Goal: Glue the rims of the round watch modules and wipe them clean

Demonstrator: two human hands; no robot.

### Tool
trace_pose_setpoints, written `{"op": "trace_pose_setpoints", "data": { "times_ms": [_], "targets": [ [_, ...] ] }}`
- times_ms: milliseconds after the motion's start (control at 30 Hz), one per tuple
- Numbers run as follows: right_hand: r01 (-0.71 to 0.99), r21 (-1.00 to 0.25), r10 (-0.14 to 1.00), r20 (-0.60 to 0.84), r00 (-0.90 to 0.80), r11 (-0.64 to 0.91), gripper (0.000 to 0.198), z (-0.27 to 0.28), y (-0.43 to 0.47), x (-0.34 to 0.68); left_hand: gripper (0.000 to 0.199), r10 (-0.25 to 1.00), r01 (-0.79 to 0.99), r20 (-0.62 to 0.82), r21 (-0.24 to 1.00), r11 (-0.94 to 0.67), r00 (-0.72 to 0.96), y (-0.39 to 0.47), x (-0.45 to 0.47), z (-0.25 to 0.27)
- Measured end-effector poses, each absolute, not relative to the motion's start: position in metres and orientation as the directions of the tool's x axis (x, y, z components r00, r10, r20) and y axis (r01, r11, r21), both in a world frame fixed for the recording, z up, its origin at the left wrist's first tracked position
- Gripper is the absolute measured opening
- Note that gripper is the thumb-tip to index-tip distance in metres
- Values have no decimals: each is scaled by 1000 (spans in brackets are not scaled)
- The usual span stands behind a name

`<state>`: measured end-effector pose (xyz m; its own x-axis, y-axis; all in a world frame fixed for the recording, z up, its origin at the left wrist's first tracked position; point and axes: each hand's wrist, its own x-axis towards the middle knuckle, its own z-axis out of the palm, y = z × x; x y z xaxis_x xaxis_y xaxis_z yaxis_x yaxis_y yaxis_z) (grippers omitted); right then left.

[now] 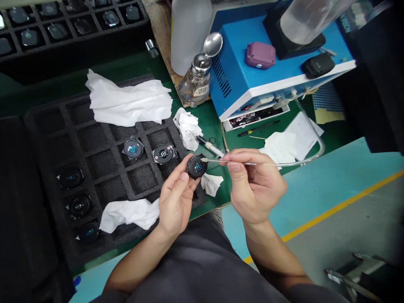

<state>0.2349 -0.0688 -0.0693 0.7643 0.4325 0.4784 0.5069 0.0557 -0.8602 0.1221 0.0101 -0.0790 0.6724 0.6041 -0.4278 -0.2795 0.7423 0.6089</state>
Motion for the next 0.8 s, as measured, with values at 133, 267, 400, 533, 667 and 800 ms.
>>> {"op": "trace_pose_setpoints", "data": {
  "times_ms": [133,267,400,533,667,800],
  "targets": [
    [506,-861,431,476,766,52,16,-70,-69,235,30,603,-279,-431,607,744,672,10,122,-79],
    [509,-859,431,483,762,62,17,-70,-69,235,31,604,-278,-429,609,743,672,10,122,-79],
    [506,-861,438,476,762,54,18,-70,-70,236,32,602,-271,-426,616,740,675,10,121,-80],
    [497,-866,466,462,755,53,19,-69,-72,237,32,604,-273,-420,619,737,678,10,122,-79],
    [501,-865,488,449,749,26,17,-68,-73,239,32,600,-273,-421,614,741,680,9,123,-79],
    [523,-852,500,455,737,4,14,-68,-74,240,33,600,-271,-421,616,740,680,9,123,-79]
  ]
}}
